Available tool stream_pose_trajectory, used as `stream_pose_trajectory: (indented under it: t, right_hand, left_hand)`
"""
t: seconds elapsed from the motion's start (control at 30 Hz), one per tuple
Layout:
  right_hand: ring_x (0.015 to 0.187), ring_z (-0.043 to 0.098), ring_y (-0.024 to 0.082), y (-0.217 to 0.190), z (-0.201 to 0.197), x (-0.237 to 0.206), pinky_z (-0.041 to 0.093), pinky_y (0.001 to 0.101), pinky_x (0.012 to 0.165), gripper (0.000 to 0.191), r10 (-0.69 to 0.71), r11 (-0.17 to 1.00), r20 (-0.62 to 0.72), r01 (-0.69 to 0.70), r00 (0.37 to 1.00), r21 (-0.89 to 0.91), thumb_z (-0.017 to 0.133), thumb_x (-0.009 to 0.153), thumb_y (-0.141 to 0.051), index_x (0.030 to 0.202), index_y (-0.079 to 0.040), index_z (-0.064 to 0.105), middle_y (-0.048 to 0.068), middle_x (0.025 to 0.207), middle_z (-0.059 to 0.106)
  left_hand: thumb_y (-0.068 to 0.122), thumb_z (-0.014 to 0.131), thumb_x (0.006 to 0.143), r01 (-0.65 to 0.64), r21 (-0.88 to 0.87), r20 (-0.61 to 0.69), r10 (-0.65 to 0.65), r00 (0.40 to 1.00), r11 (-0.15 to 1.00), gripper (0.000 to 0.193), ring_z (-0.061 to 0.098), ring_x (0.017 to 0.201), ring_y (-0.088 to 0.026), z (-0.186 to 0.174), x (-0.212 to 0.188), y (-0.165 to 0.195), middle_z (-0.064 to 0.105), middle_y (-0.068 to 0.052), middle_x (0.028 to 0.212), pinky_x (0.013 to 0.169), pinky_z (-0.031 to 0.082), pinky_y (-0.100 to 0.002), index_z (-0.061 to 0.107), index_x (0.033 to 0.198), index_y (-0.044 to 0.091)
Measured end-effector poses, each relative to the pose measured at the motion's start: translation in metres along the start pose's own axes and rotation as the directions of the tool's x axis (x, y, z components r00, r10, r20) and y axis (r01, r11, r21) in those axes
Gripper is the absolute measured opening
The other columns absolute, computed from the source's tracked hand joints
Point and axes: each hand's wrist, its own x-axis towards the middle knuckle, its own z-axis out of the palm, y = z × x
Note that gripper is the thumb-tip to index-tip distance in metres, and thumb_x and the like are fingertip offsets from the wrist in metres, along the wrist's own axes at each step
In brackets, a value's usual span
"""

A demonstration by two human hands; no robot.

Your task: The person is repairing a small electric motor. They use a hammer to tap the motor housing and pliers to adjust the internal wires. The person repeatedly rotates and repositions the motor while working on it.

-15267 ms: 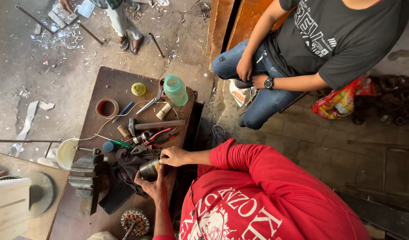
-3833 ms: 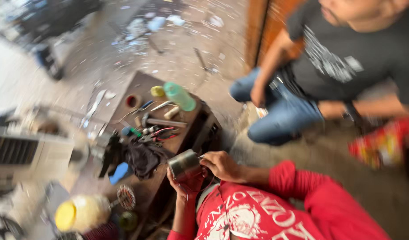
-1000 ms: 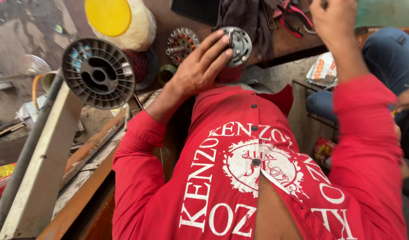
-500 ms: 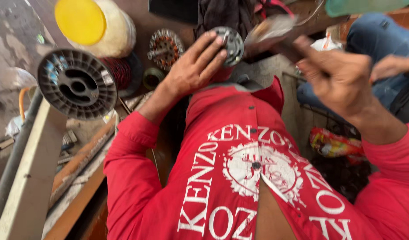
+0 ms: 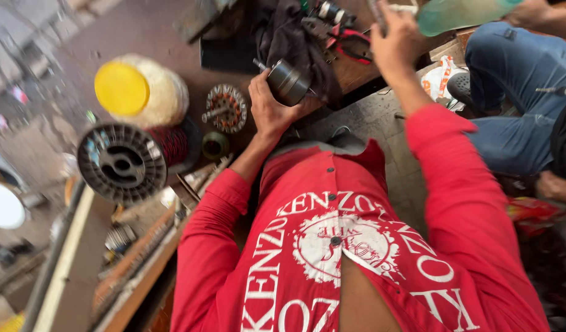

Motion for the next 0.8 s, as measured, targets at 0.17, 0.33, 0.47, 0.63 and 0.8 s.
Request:
stream_pose_trajectory:
  t: [0.17,0.33,0.47,0.63,0.8]
  right_hand:
    - [0.094,0.065,0.036,-0.008,0.03,-0.015,0.052,0.0481,0.081,0.033,-0.163,0.98,-0.206,0.134,0.965,-0.148,0.078,0.085,-0.014,0.118,-0.009,0.074,0.014,0.104,0.066]
    - [0.091,0.066,0.03,-0.038,0.032,-0.057,0.055,0.0414,0.078,0.012,-0.277,0.951,-0.012,0.276,0.961,0.137,0.073,0.092,-0.005,0.104,-0.007,0.073,0.01,0.098,0.068]
    - [0.09,0.067,0.029,-0.05,0.035,-0.064,0.055,0.0409,0.078,0.016,-0.201,0.958,-0.033,0.204,0.979,0.202,0.075,0.092,-0.008,0.108,-0.008,0.075,0.008,0.096,0.068]
    - [0.085,0.067,0.03,-0.053,0.035,-0.056,0.055,0.0424,0.073,0.02,-0.177,0.969,0.0,0.174,0.984,0.174,0.074,0.093,-0.011,0.112,-0.009,0.077,0.009,0.091,0.067]
    - [0.076,0.069,0.035,-0.067,0.045,-0.033,0.055,0.0465,0.066,0.01,-0.126,0.99,0.066,0.121,0.99,0.071,0.067,0.098,-0.012,0.101,-0.013,0.076,0.012,0.083,0.068]
  left_hand:
    - [0.047,0.091,0.064,0.075,0.133,0.095,-0.088,0.992,0.988,0.098,0.052,0.127,-0.036,0.028,0.023,0.006,0.053,-0.016,0.131,0.103,0.05,-0.045,0.045,0.138,0.002]
    - [0.056,0.091,0.057,-0.013,0.326,0.183,-0.05,0.982,0.945,0.113,0.045,0.127,-0.044,0.028,0.023,0.021,0.043,-0.026,0.138,0.105,0.041,-0.051,0.038,0.138,-0.001]
    - [0.054,0.093,0.053,-0.274,0.383,0.243,0.19,0.951,0.882,0.12,0.036,0.134,-0.052,0.018,0.032,0.025,0.034,-0.035,0.148,0.105,0.032,-0.057,0.036,0.141,-0.003]
    - [0.039,0.093,0.068,-0.291,0.077,0.36,0.245,0.9,0.954,0.106,0.039,0.143,-0.045,0.016,0.042,0.014,0.042,-0.027,0.15,0.119,0.036,-0.049,0.035,0.146,-0.003]
    - [0.032,0.09,0.071,-0.118,0.039,0.313,0.1,0.944,0.992,0.099,0.048,0.138,-0.038,0.018,0.032,0.018,0.049,-0.023,0.145,0.117,0.041,-0.044,0.038,0.149,-0.002]
